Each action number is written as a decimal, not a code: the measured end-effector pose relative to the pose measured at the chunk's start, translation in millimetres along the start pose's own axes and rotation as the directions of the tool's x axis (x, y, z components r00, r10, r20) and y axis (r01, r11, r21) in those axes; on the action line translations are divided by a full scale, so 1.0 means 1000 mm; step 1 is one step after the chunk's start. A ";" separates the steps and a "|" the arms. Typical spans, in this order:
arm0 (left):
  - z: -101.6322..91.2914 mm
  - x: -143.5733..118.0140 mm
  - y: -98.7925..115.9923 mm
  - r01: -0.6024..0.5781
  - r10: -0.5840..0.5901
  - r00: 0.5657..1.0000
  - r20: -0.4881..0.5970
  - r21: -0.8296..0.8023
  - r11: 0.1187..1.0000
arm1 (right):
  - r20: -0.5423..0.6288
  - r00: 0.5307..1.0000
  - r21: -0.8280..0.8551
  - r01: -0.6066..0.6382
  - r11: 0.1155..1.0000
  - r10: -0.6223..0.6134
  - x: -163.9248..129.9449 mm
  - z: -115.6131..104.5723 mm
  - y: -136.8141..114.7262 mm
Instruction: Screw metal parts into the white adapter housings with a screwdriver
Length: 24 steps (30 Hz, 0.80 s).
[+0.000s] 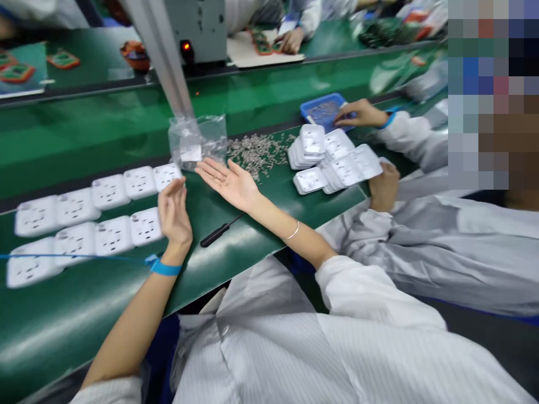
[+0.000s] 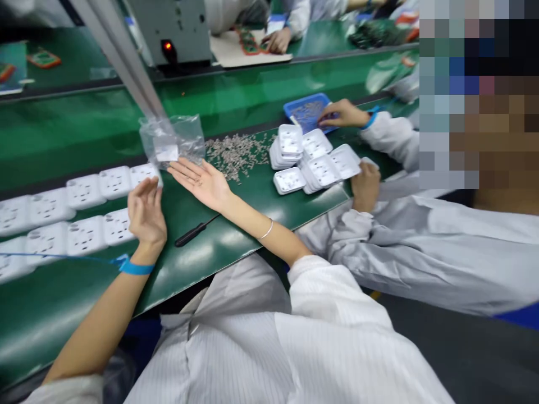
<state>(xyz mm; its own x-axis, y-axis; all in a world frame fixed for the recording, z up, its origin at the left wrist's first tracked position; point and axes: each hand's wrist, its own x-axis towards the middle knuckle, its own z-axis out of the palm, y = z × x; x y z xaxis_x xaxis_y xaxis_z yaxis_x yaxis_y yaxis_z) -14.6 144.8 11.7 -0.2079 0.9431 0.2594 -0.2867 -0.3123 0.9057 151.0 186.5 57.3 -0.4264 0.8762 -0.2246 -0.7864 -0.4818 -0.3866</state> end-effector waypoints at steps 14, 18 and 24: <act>-0.001 0.000 -0.014 0.014 -0.013 1.000 0.012 -0.122 0.992 | -0.142 0.652 -0.655 0.502 0.564 -0.745 -0.040 -0.068 -0.299; -0.001 0.001 -0.015 0.035 -0.035 0.999 0.005 -0.108 0.994 | -0.224 0.530 -0.823 0.347 0.451 -0.818 -0.032 -0.096 -0.358; -0.001 0.002 -0.016 0.058 -0.058 0.998 -0.004 -0.088 0.994 | -0.180 0.578 -0.979 -0.030 0.200 -0.796 -0.021 -0.133 -0.400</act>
<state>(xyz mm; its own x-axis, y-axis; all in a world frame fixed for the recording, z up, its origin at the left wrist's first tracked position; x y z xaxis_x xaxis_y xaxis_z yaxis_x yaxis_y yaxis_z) -11.2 151.3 -2.9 -0.1947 0.9593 0.2047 -0.3795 -0.2661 0.8861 534.1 359.6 98.1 0.4596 0.8880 0.0164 0.2930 -0.1342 -0.9466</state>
